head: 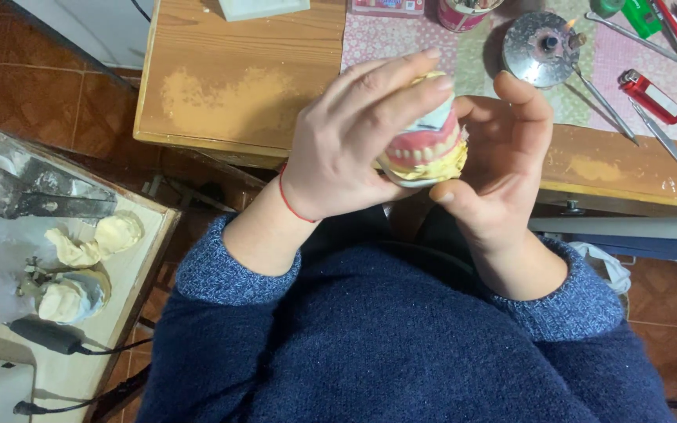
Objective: The recorder is assembling and inspecting dental molds and dentures at a workshop desk, using a spirit lamp and hand tools.
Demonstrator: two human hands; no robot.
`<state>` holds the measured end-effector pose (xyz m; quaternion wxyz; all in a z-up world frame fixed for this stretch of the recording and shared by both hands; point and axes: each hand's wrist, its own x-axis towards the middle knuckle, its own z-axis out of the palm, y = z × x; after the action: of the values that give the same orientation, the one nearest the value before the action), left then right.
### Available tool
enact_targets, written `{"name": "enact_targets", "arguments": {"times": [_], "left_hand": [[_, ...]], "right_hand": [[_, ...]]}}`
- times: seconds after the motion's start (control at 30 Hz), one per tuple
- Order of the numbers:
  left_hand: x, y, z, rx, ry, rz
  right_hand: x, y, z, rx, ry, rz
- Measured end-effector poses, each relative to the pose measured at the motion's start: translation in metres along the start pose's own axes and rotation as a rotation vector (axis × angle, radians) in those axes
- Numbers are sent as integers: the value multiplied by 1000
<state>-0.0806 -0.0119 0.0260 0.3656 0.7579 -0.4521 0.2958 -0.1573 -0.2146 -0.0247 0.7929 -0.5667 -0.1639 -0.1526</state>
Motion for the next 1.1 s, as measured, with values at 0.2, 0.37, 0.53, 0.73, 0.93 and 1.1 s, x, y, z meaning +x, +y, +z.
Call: {"name": "enact_targets", "arguments": {"times": [0.2, 0.37, 0.53, 0.73, 0.93, 1.1], "left_hand": [[2, -15, 0, -189, -17, -58], [-17, -32, 13, -409, 8, -20], [-8, -19, 10, -478, 45, -35], [-18, -18, 20, -744, 53, -142], [-15, -13, 17, -684, 66, -128], [-11, -15, 12, -535, 55, -64]], "right_hand": [[0, -8, 8, -91, -1, -71], [-8, 8, -6, -358, -14, -267], [-1, 8, -1, -470, 37, -386], [-2, 7, -5, -548, 32, -457], [3, -1, 3, -572, 52, -475], [14, -17, 3, -795, 16, -588]]}}
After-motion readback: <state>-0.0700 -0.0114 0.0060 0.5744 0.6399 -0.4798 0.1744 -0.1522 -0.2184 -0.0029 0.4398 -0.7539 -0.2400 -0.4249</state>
